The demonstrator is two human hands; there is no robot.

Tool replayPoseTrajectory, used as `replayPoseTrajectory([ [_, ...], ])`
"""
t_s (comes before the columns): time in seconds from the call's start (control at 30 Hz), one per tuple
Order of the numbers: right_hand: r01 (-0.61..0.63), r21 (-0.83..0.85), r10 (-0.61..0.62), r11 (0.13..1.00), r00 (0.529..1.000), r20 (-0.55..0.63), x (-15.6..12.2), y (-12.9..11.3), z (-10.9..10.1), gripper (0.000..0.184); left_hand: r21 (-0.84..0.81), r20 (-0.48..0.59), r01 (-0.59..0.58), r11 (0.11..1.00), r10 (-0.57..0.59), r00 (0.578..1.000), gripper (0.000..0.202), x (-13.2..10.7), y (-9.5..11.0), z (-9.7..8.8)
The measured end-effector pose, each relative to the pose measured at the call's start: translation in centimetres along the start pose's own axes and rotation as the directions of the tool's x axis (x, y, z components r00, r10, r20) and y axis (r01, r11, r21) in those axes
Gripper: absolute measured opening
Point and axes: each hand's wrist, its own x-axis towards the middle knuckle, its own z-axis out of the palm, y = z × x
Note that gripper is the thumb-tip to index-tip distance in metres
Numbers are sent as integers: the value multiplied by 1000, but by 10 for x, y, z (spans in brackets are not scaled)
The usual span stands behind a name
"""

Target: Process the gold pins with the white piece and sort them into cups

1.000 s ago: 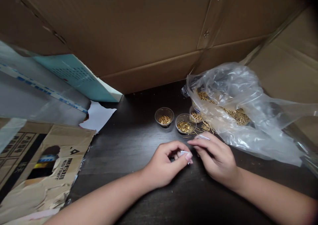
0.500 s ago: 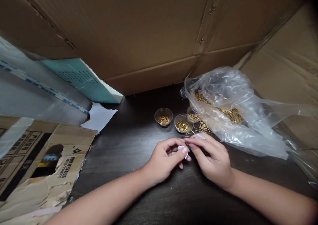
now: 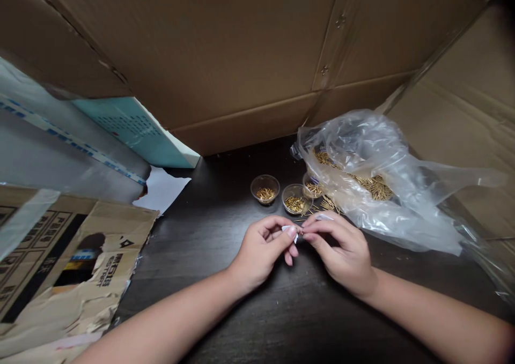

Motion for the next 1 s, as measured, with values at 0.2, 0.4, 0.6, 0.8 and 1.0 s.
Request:
replayPoseTrajectory([
  [0.2,24,-40,-25,999,1000,-4,-1,3,-2,15,-57,41,1,998,1,999,27,3,-2,-5],
  [0.4,62,-63,-62,996,998,11,-4,3,-5,18,-15,123,38,999,-36,992,26,6,4,-8],
  [0.6,92,-92,-90,992,996,29,-5,3,-6,20,-18,163,33,999,-29,986,24,8,6,-11],
  [0.8,135,-124,-130,983,990,50,-4,1,-8,18,0,195,72,997,-71,978,25,10,6,-13],
  [1.0,180,-161,-173,970,983,58,-4,1,-9,16,-42,247,77,996,-64,967,23,9,5,-14],
])
